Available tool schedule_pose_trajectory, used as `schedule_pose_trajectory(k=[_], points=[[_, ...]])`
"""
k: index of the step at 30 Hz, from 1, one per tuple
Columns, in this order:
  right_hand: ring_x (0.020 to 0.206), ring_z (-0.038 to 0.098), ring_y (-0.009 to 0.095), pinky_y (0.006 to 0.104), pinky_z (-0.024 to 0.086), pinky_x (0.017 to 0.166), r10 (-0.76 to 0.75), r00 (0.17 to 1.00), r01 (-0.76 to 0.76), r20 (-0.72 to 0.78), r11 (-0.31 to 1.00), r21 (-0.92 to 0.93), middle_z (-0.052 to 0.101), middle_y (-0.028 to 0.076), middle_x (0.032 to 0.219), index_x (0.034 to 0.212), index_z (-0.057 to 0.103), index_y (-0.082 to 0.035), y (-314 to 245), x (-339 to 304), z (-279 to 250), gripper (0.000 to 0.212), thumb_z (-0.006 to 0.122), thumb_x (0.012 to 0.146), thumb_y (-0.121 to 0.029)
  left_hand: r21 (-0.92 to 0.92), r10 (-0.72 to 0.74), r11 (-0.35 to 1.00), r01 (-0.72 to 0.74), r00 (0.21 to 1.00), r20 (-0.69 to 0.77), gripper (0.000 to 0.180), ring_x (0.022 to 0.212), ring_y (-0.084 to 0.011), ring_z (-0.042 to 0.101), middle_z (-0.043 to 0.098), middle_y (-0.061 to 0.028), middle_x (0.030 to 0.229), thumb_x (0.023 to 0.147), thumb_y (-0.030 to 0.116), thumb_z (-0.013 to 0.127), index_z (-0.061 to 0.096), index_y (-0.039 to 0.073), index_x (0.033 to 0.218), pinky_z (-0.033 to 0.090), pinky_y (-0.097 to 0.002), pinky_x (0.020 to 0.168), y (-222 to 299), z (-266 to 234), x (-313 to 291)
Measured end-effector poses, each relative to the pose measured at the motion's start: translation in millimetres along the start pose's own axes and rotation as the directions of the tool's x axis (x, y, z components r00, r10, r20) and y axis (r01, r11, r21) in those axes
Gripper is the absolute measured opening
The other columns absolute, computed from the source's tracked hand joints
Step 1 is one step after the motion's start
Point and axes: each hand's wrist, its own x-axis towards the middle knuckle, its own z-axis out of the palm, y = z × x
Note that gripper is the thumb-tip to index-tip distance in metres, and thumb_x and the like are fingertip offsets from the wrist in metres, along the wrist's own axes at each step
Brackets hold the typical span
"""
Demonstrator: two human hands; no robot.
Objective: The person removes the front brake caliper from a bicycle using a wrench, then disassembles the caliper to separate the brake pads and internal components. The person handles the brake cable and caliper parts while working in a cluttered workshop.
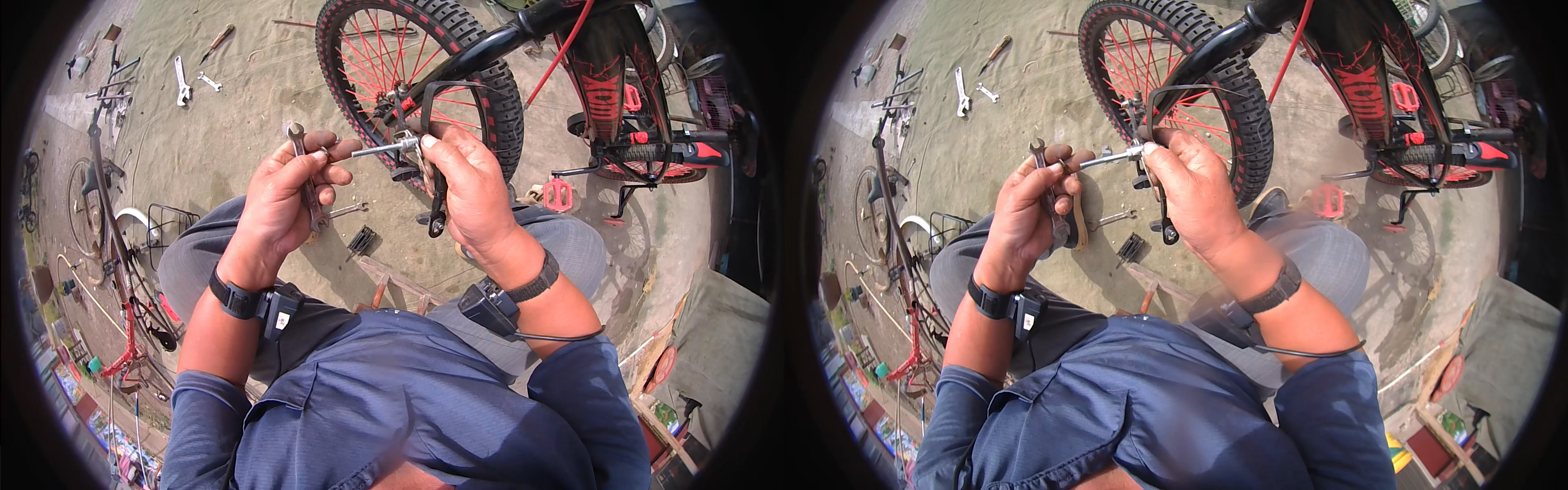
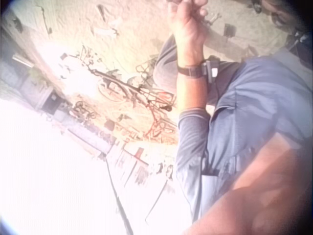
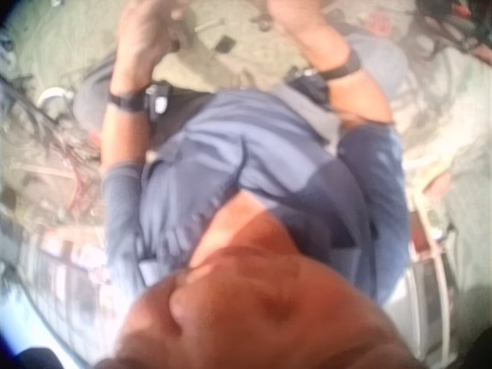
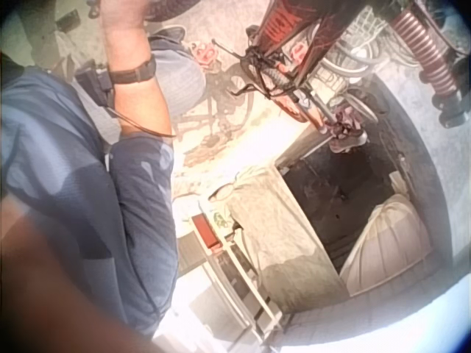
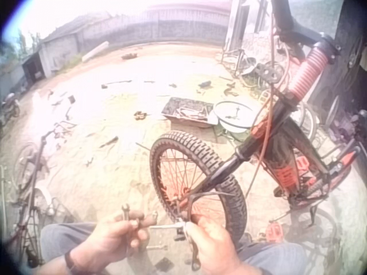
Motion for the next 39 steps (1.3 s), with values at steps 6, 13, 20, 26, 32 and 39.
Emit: schedule_pose_trajectory(k=[6,13,20,26,32,39], points=[[0.067,0.042,0.001,0.0197,0.034,0.059,0.005,1.000,-0.005,-0.002,1.000,0.026,0.051,-0.007,0.079,0.114,0.063,-0.003,-0.3,-0.8,0.3,0.023,0.052,0.101,-0.018,-0.006,0.020,1.000,-0.020,1.000,0.020,0.017,0.071,-0.0125,0.061,0.068,-0.0193,0.113,0.098,0.006,0.056,0.059,0.000,0.114,0.046,-0.0202,0.051,-4.0,-1.5,0.6],[0.069,0.043,0.001,0.0195,0.035,0.061,0.011,1.000,-0.011,0.015,1.000,0.009,0.052,-0.007,0.081,0.114,0.063,-0.002,-0.7,-1.0,-1.4,0.022,0.052,0.101,-0.017,-0.003,0.051,0.999,-0.051,0.998,0.045,0.019,0.069,-0.0118,0.060,0.068,-0.0169,0.108,0.099,0.009,0.058,0.058,0.000,0.115,0.045,-0.0200,0.050,-5.5,-0.1,-1.4],[0.083,0.049,0.004,0.0212,0.042,0.074,-0.038,0.999,0.038,0.027,0.999,0.009,0.059,-0.002,0.094,0.112,0.064,0.000,-0.9,-1.1,-1.8,0.023,0.050,0.100,-0.014,0.007,0.001,1.000,-0.001,0.999,-0.043,0.023,0.078,-0.0156,0.068,0.069,-0.0160,0.108,0.098,0.004,0.052,0.056,-0.002,0.120,0.050,-0.0220,0.055,-1.6,0.9,0.1],[0.081,0.049,0.003,0.0211,0.041,0.072,-0.032,0.999,0.032,0.017,0.999,-0.016,0.059,-0.003,0.092,0.113,0.064,0.000,-1.2,-0.6,-2.5,0.023,0.051,0.100,-0.014,0.048,0.029,0.999,-0.021,0.983,-0.180,0.028,0.090,-0.0202,0.071,0.067,-0.0171,0.112,0.093,-0.002,0.054,0.056,-0.002,0.121,0.056,-0.0238,0.064,-1.6,2.8,0.4],[0.069,0.043,0.002,0.0198,0.035,0.060,-0.001,1.000,0.001,0.000,1.000,0.024,0.055,-0.006,0.083,0.115,0.064,-0.003,-0.2,-0.4,-1.5,0.023,0.052,0.100,-0.016,0.005,0.055,0.998,-0.055,0.995,-0.088,0.025,0.088,-0.0194,0.071,0.067,-0.0179,0.112,0.094,-0.001,0.058,0.058,-0.003,0.119,0.055,-0.0235,0.063,-2.9,-4.3,0.9],[0.077,0.049,0.003,0.0211,0.042,0.069,0.018,0.999,-0.020,0.033,0.998,0.062,0.058,-0.003,0.089,0.115,0.063,-0.002,-1.5,-0.4,-3.4,0.022,0.051,0.100,-0.014,-0.003,0.053,0.999,-0.053,0.998,-0.035,0.024,0.086,-0.0177,0.070,0.068,-0.0191,0.112,0.096,0.003,0.060,0.057,-0.003,0.120,0.054,-0.0228,0.061,-5.4,-7.8,2.5]])
